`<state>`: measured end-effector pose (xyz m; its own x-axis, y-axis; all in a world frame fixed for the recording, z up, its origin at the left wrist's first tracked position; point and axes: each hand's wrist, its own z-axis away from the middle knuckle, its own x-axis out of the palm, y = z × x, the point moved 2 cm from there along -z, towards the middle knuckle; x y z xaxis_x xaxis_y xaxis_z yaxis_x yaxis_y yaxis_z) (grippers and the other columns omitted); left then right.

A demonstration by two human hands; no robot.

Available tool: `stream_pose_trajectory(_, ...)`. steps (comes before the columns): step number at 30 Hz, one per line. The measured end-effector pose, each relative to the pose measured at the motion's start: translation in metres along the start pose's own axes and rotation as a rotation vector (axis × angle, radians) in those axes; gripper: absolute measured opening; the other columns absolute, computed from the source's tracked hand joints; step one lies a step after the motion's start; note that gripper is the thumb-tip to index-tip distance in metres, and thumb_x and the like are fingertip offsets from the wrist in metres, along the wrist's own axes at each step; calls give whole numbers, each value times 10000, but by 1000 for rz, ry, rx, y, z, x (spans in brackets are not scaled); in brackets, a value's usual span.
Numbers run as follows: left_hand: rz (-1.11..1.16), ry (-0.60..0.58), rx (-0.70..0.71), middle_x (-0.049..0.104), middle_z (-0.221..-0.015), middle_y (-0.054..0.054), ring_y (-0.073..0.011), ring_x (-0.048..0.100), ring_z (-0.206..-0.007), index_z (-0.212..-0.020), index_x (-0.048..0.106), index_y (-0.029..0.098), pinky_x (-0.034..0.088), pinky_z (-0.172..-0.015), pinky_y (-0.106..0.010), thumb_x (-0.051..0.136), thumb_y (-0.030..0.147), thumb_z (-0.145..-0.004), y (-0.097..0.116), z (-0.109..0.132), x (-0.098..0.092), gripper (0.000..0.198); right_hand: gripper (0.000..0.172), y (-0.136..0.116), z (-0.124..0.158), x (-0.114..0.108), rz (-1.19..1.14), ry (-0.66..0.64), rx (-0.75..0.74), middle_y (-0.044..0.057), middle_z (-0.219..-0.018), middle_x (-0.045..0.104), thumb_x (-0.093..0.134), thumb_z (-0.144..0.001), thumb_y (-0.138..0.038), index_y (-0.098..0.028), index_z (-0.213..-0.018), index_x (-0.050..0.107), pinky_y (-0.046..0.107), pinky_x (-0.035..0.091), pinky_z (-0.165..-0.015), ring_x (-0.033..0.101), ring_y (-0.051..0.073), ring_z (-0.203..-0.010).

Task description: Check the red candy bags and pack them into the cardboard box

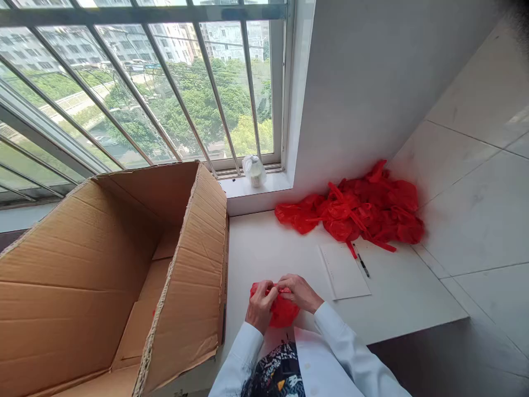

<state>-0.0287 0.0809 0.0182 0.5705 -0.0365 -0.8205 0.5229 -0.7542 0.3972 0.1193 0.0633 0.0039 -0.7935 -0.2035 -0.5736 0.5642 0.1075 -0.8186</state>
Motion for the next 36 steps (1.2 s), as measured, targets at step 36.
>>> stream_pose_trajectory(36, 191, -139, -419, 669, -937, -34, -141, 628, -814, -1094, 560, 233, 502, -714, -190, 539, 220, -864, 98, 59, -194, 231, 517, 53, 35, 72, 403, -269, 183, 66, -1185, 624, 374, -718, -100, -214, -1175, 587, 321, 464, -905, 589, 220, -1077)
